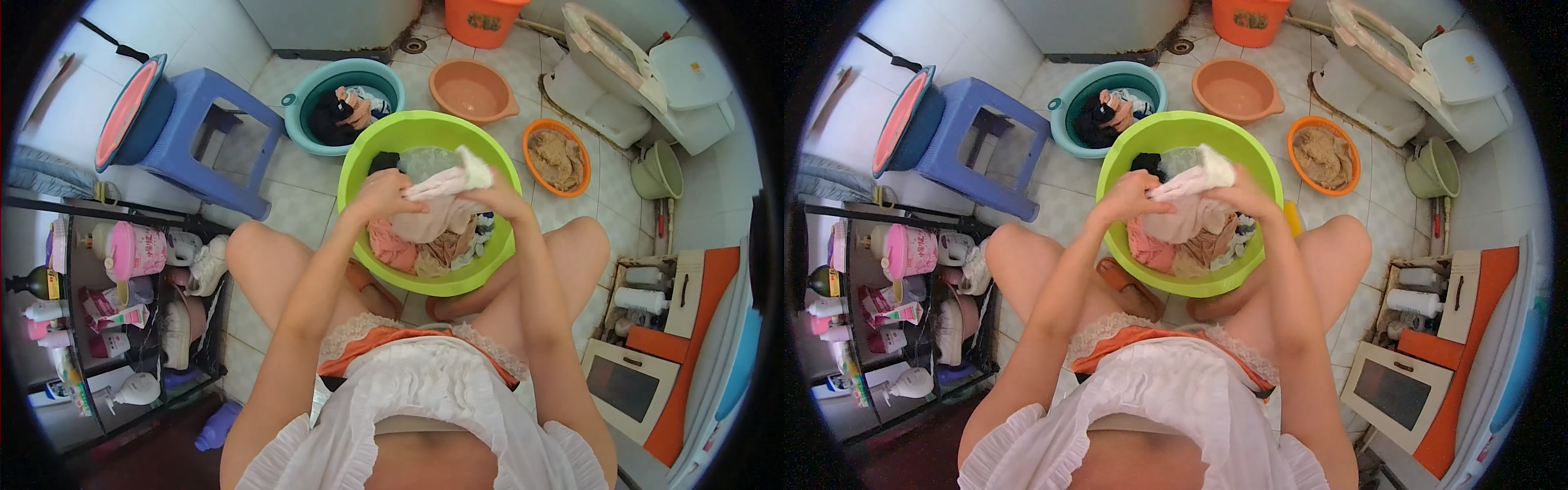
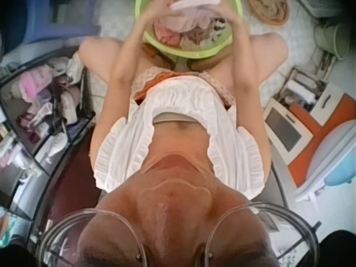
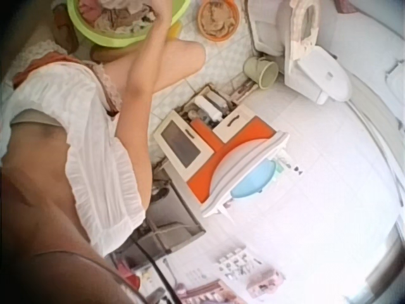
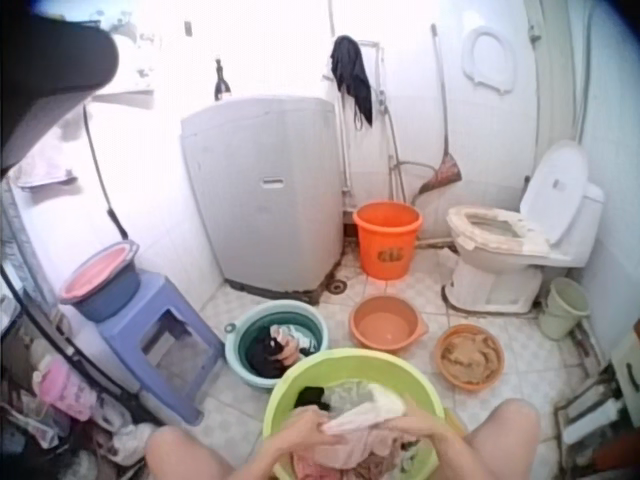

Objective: The person washes clothes by hand in a green basin filled with water, rubbing pieces of fabric against each other and submerging them in the soapy water. The person handles a white cloth and multiple pieces of colored laundry within the basin.

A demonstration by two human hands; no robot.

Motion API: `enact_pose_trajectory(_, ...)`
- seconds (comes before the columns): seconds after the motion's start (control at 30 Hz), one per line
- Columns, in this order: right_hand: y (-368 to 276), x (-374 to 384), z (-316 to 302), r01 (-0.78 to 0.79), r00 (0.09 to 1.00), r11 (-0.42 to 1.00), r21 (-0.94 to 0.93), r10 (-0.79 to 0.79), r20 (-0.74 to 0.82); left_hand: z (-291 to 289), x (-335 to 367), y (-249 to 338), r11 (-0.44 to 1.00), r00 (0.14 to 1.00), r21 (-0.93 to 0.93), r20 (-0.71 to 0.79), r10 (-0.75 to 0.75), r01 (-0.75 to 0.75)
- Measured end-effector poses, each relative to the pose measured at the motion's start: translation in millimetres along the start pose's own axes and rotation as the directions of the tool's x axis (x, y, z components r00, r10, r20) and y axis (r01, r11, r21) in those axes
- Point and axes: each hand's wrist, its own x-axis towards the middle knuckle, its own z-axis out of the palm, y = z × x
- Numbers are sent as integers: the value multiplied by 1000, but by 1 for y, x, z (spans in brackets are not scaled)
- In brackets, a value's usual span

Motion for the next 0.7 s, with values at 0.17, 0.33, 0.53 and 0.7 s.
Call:
enact_pose_trajectory(0.17, -13, 4, -10, 72, 976, 749, 659, 83, -200, 1, -2, -15, 419, 994, -903, -65, 92, -98)
enact_pose_trajectory(0.33, 2, 15, 39, 226, 899, 951, 213, -120, -420, 23, 16, 4, -397, 991, -908, -112, -75, -132)
enact_pose_trajectory(0.53, 7, 17, 91, -64, 852, 890, -452, -188, -489, 112, 42, -5, -520, 887, -854, 257, -384, 22)
enact_pose_trajectory(0.7, -3, 11, 113, -250, 801, 815, -523, -128, -584, 99, 42, -1, -507, 877, -862, 269, -398, 34)
